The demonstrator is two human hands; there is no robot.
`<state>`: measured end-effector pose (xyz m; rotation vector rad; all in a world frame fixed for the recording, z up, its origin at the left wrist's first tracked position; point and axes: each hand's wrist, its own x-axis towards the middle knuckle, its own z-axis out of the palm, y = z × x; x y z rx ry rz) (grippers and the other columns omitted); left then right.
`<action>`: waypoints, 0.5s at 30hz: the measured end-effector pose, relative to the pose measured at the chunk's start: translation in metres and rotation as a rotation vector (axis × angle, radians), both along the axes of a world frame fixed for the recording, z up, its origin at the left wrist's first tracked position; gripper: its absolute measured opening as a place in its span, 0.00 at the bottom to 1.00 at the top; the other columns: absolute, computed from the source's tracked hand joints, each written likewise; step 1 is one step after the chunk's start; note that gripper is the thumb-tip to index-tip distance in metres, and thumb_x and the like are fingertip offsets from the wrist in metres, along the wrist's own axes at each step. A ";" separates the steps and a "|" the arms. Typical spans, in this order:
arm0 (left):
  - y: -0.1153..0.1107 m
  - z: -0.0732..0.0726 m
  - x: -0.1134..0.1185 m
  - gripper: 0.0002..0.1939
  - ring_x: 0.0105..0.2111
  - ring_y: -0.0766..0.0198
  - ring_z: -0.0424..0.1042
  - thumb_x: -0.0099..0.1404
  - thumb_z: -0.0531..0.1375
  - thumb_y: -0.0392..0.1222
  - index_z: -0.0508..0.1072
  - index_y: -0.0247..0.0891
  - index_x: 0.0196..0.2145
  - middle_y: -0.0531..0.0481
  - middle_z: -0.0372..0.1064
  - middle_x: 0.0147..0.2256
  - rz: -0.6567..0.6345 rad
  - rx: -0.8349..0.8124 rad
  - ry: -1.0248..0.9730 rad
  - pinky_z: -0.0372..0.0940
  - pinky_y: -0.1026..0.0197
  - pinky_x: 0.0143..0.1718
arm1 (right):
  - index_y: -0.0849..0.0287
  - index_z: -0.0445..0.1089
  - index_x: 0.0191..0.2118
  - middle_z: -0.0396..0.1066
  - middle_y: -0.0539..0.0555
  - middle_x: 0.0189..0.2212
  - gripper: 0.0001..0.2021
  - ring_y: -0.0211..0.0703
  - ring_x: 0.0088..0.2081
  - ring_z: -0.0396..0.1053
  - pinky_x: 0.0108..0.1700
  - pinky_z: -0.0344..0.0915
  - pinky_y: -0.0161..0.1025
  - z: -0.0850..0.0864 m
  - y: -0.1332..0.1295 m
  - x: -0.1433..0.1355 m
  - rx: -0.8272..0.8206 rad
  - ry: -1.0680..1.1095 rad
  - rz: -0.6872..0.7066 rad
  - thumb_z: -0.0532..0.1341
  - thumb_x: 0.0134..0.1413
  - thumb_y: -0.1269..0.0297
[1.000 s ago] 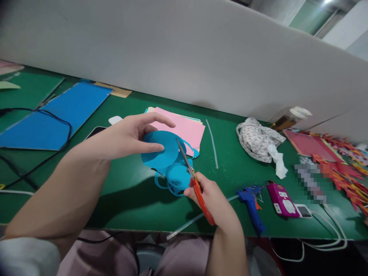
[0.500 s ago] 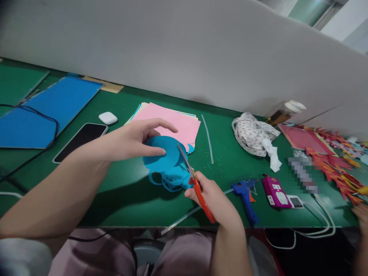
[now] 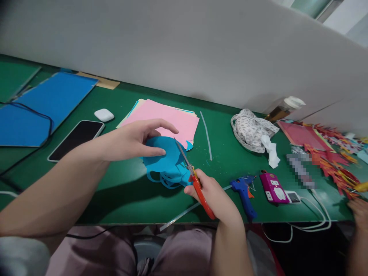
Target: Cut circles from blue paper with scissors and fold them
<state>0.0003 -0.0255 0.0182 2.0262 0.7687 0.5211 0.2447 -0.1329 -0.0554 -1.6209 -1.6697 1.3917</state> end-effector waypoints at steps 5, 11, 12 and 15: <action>-0.001 0.001 0.002 0.24 0.22 0.73 0.61 0.57 0.60 0.36 0.66 0.43 0.52 0.58 0.66 0.26 0.001 0.013 0.014 0.57 0.69 0.25 | 0.57 0.64 0.38 0.63 0.50 0.28 0.26 0.38 0.28 0.57 0.30 0.57 0.35 0.001 0.001 -0.001 0.019 0.021 0.018 0.58 0.49 0.37; 0.001 -0.002 0.001 0.23 0.21 0.74 0.61 0.58 0.60 0.36 0.66 0.43 0.52 0.57 0.67 0.27 -0.011 0.004 -0.001 0.59 0.68 0.28 | 0.56 0.60 0.37 0.63 0.49 0.30 0.22 0.38 0.30 0.57 0.33 0.56 0.35 -0.004 -0.001 0.000 0.004 0.057 0.033 0.55 0.54 0.39; 0.002 -0.003 0.001 0.23 0.21 0.74 0.61 0.58 0.59 0.35 0.65 0.43 0.52 0.58 0.66 0.26 -0.019 -0.010 -0.007 0.59 0.68 0.26 | 0.56 0.60 0.37 0.63 0.49 0.31 0.22 0.38 0.30 0.57 0.33 0.56 0.35 -0.004 -0.001 0.000 -0.002 0.068 0.036 0.56 0.54 0.39; 0.003 -0.004 0.001 0.23 0.21 0.73 0.62 0.59 0.60 0.35 0.64 0.43 0.53 0.59 0.64 0.25 -0.041 -0.054 -0.024 0.58 0.69 0.24 | 0.55 0.60 0.36 0.63 0.50 0.31 0.22 0.38 0.30 0.56 0.33 0.57 0.35 -0.005 0.000 -0.001 -0.009 0.070 0.038 0.56 0.53 0.39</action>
